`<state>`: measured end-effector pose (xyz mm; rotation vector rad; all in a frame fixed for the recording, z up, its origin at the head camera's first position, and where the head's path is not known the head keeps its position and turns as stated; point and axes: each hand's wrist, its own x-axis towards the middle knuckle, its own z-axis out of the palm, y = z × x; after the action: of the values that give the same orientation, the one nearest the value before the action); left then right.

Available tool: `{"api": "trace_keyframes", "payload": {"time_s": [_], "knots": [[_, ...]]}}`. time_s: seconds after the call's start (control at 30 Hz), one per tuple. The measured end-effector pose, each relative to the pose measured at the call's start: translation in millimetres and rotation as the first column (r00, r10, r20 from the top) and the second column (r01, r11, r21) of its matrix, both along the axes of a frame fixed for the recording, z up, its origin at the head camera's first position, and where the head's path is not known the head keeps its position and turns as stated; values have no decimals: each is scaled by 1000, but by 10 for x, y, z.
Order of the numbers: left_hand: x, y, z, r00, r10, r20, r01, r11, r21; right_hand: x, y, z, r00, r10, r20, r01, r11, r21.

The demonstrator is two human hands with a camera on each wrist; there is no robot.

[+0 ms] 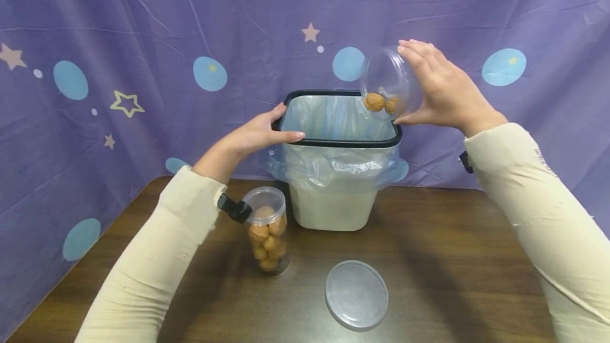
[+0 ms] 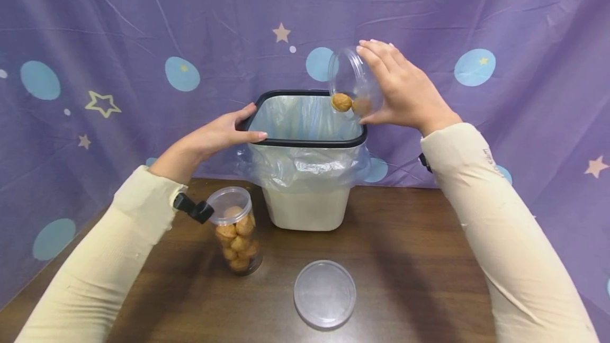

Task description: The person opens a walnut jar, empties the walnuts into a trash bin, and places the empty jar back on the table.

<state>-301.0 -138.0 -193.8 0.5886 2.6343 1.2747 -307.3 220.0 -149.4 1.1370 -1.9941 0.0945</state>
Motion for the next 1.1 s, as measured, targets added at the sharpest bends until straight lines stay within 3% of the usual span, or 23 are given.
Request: {"api": "trace_keyframes", "payload": {"time_s": [0.33, 0.7, 1.1], "knots": [[-4, 9, 9, 1000, 6, -2, -6, 1000, 9, -13, 78, -56, 999, -7, -50, 6, 1000, -7], [10, 19, 48, 1000, 14, 6, -14, 1000, 1, -7, 13, 27, 990, -10, -141, 26, 993, 111], [14, 3, 20, 1000, 12, 14, -12, 1000, 2, -7, 14, 29, 995, -30, -100, 33, 999, 30]]}}
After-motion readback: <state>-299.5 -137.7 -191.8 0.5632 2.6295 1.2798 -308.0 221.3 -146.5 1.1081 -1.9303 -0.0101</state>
